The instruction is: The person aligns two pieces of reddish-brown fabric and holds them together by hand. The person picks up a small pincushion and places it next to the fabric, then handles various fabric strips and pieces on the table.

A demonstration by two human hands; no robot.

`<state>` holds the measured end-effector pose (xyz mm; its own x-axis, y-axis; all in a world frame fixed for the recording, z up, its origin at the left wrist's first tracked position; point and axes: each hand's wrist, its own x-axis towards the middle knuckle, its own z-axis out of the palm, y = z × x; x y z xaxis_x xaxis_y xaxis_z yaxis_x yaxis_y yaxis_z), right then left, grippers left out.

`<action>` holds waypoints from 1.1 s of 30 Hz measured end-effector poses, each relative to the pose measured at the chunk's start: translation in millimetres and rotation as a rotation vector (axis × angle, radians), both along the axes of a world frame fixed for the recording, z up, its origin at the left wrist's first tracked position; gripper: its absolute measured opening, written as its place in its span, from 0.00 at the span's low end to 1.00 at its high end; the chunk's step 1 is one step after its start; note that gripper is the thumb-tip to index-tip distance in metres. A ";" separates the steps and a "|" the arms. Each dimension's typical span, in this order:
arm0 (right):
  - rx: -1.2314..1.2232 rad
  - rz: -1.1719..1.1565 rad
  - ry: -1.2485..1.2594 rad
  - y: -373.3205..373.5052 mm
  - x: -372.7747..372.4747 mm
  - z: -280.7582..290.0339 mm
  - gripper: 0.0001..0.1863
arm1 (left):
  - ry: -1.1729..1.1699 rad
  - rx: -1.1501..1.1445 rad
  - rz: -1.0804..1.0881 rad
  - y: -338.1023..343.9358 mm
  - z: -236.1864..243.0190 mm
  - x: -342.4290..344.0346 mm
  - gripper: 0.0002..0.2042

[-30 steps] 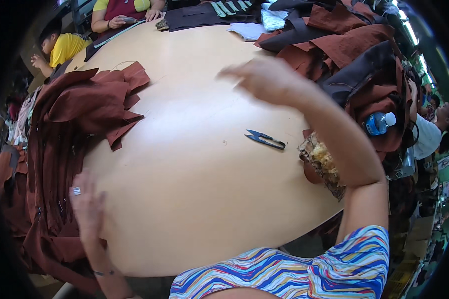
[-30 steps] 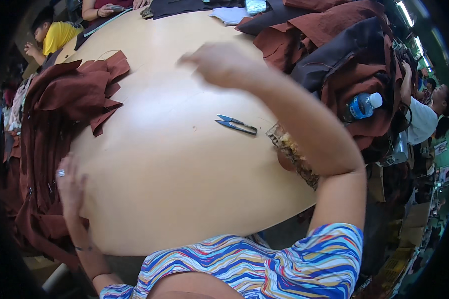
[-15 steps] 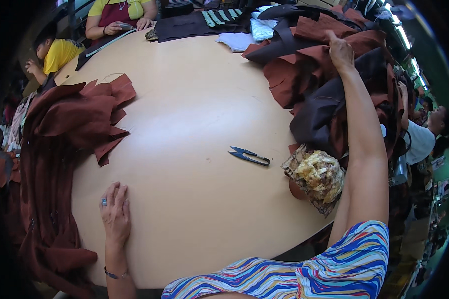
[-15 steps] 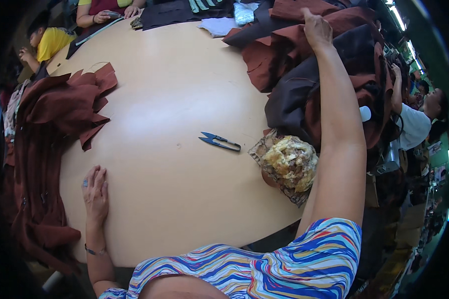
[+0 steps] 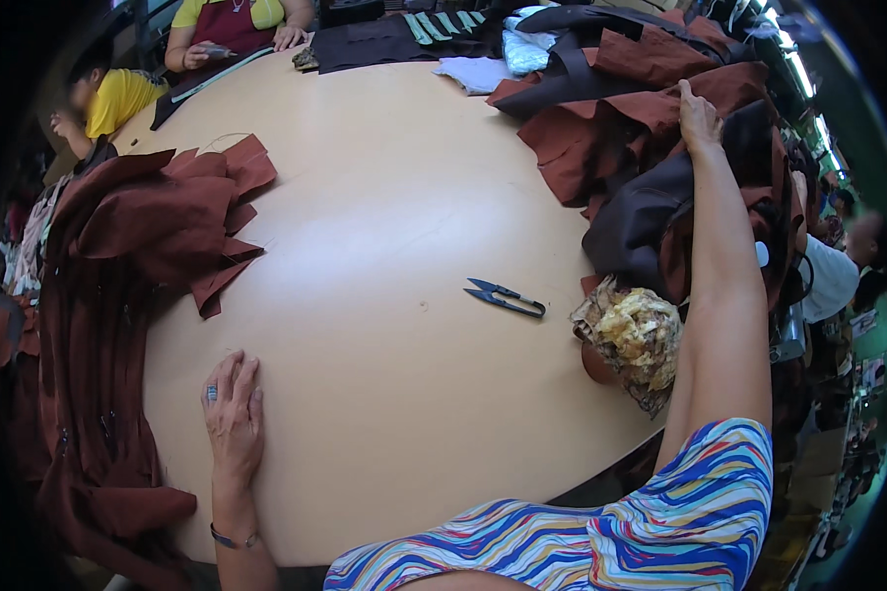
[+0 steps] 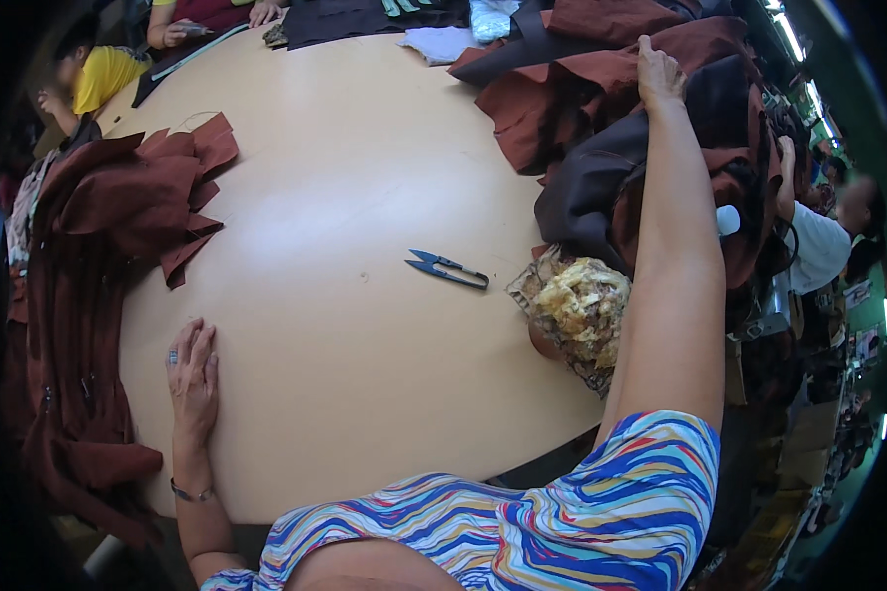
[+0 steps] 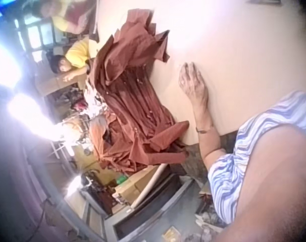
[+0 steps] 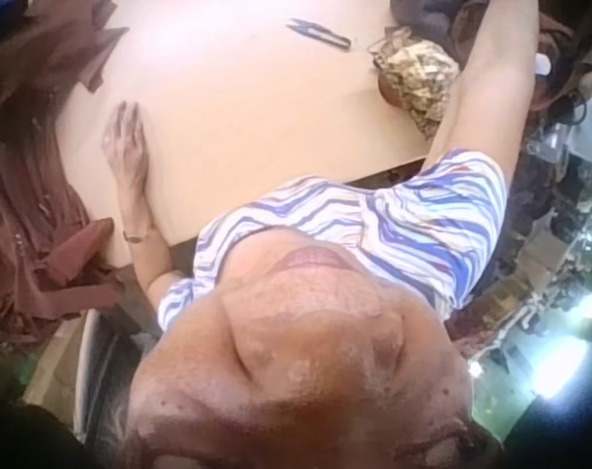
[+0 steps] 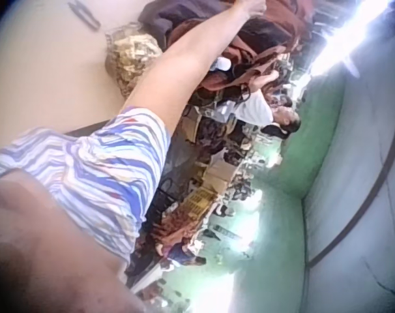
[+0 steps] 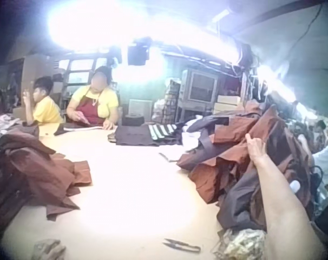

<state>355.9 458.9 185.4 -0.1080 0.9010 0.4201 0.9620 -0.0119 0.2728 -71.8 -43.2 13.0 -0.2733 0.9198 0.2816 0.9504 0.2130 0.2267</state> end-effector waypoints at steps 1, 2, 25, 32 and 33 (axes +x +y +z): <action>0.053 0.046 -0.014 0.7 0.5 -1.0 0.22 | 0.003 -0.006 0.004 -0.7 -0.2 -0.5 0.19; 0.109 0.090 -0.026 0.7 3.6 -1.3 0.24 | 0.008 -0.009 0.007 -1.5 0.1 -0.8 0.19; -0.086 0.103 -0.180 -35.9 -66.6 -38.7 0.37 | -0.031 -0.051 0.046 -0.2 2.8 1.3 0.19; 0.204 0.266 0.699 48.0 1.7 -11.1 0.23 | -0.029 -0.052 0.027 0.5 0.0 1.7 0.19; 0.331 0.297 0.809 54.8 10.5 -4.4 0.24 | -0.026 -0.047 0.015 3.6 -1.9 2.5 0.19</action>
<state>366.4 513.7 181.0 0.1226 0.7039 0.6996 0.8343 0.3087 -0.4568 -69.3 -39.6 11.1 -0.2938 0.9276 0.2308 0.9410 0.2383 0.2404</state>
